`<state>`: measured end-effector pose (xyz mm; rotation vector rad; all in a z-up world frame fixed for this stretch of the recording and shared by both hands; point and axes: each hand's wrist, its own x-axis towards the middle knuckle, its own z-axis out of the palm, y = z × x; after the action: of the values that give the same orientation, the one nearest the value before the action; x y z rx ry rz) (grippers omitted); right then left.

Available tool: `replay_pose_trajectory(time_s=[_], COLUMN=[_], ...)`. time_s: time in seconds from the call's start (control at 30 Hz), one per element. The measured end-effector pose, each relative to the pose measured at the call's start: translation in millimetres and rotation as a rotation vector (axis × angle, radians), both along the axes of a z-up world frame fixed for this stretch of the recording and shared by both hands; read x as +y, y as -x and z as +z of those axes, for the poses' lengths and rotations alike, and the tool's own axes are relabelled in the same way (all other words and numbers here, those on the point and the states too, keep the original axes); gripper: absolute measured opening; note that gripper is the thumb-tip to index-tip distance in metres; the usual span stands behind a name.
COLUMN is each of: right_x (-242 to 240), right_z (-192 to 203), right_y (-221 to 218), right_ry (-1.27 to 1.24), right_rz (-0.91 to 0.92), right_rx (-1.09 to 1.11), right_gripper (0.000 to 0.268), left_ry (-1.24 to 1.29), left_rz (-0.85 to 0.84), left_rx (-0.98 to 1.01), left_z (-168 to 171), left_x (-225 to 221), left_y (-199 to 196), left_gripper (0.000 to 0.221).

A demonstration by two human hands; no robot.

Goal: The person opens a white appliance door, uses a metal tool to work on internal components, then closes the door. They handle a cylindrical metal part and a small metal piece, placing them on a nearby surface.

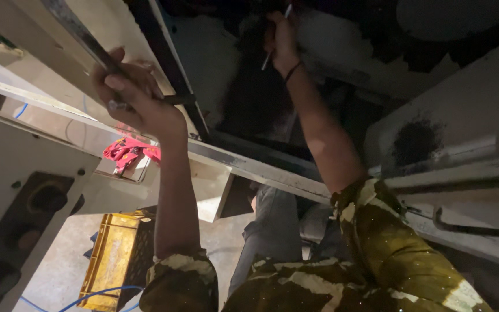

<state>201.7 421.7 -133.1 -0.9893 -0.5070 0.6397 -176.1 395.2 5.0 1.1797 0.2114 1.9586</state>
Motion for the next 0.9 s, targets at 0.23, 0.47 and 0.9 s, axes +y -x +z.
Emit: replay_pose_trajectory(time_s=[0.23,0.47,0.9], right_x=[1,1,-208], right_z=[-15,-6,102], right_y=[-6,-1,134], right_ry=[0.000,-0.008,-0.395], right_rz=[0.044,0.000,-0.179], right_rx=[0.027,-0.033,-0.250], right_gripper=[0.013,0.013,0.041], left_ry=[0.001,0.015,0.081], left_rz=[0.009,0.016,-0.266], left_rx=[-0.053,-0.043,-0.182], left_z=[-2,1,-26], left_x=[0,1,33], left_y=[-4,-4,13], left_gripper=[0.044,0.045,0.041])
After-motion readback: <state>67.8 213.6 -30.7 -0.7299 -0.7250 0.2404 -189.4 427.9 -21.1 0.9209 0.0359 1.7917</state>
